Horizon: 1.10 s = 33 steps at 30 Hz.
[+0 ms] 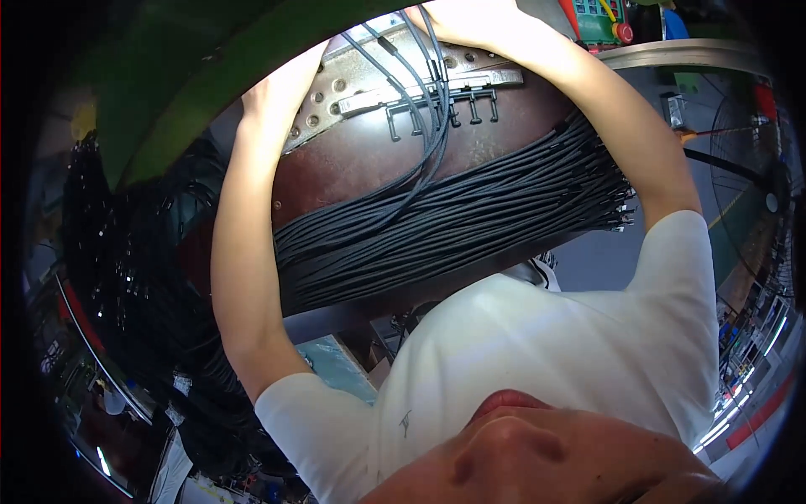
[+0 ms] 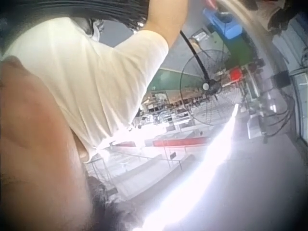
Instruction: Sorting, plugging, and testing electrical cable harnesses into a test jig in a factory setting.
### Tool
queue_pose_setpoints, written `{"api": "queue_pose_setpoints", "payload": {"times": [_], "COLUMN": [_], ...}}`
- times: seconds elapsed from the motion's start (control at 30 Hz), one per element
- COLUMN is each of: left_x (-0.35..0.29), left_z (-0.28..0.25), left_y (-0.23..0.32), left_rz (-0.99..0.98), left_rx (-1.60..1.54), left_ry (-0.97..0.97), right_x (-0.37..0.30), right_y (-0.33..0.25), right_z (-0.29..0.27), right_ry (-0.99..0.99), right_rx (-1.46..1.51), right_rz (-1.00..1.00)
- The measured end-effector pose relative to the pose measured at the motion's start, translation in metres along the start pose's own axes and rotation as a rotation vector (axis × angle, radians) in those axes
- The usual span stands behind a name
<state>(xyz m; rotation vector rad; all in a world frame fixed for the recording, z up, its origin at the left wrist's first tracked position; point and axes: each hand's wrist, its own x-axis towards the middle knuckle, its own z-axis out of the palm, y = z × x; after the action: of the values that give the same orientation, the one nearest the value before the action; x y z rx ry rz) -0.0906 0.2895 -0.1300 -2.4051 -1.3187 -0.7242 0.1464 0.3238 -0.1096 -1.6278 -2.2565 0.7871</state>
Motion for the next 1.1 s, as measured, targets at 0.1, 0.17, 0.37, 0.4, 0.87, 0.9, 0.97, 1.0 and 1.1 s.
{"api": "queue_pose_setpoints", "payload": {"times": [0.1,0.17,0.37,0.4,0.87,0.9,0.97,1.0,1.1], "left_x": [-0.002,-0.007,-0.003,-0.005,-0.301,-0.328,-0.396,-0.436,-0.355], "left_z": [0.006,0.010,0.003,0.001,-0.121,-0.109,-0.082,-0.065,-0.086], "left_y": [0.000,0.001,0.005,0.006,0.168,0.164,0.168,0.174,0.153], "left_rz": [-0.030,-0.033,-0.202,-0.185,-0.671,-0.620,-0.639,-0.714,-0.612], "left_rx": [0.051,0.063,-0.113,-0.084,-0.170,-0.229,-0.252,-0.368,-0.210], "left_ry": [-0.029,0.044,-0.023,0.028,-1.262,-0.971,-0.724,-0.347,-1.096], "right_x": [-0.006,-0.011,-0.012,-0.015,-0.380,-0.400,-0.388,-0.379,-0.403], "right_y": [-0.001,0.005,0.000,0.002,0.184,0.206,0.198,0.198,0.235], "right_z": [-0.005,-0.011,-0.016,-0.019,0.095,0.123,0.135,0.138,0.166], "right_ry": [-0.028,-0.049,-0.101,-0.111,0.284,0.225,-0.109,-0.110,0.273], "right_rx": [0.021,0.038,0.086,0.094,-0.383,-0.412,-0.038,-0.033,-0.146], "right_rz": [0.018,0.032,0.088,0.096,0.083,0.001,0.388,0.368,0.162]}}
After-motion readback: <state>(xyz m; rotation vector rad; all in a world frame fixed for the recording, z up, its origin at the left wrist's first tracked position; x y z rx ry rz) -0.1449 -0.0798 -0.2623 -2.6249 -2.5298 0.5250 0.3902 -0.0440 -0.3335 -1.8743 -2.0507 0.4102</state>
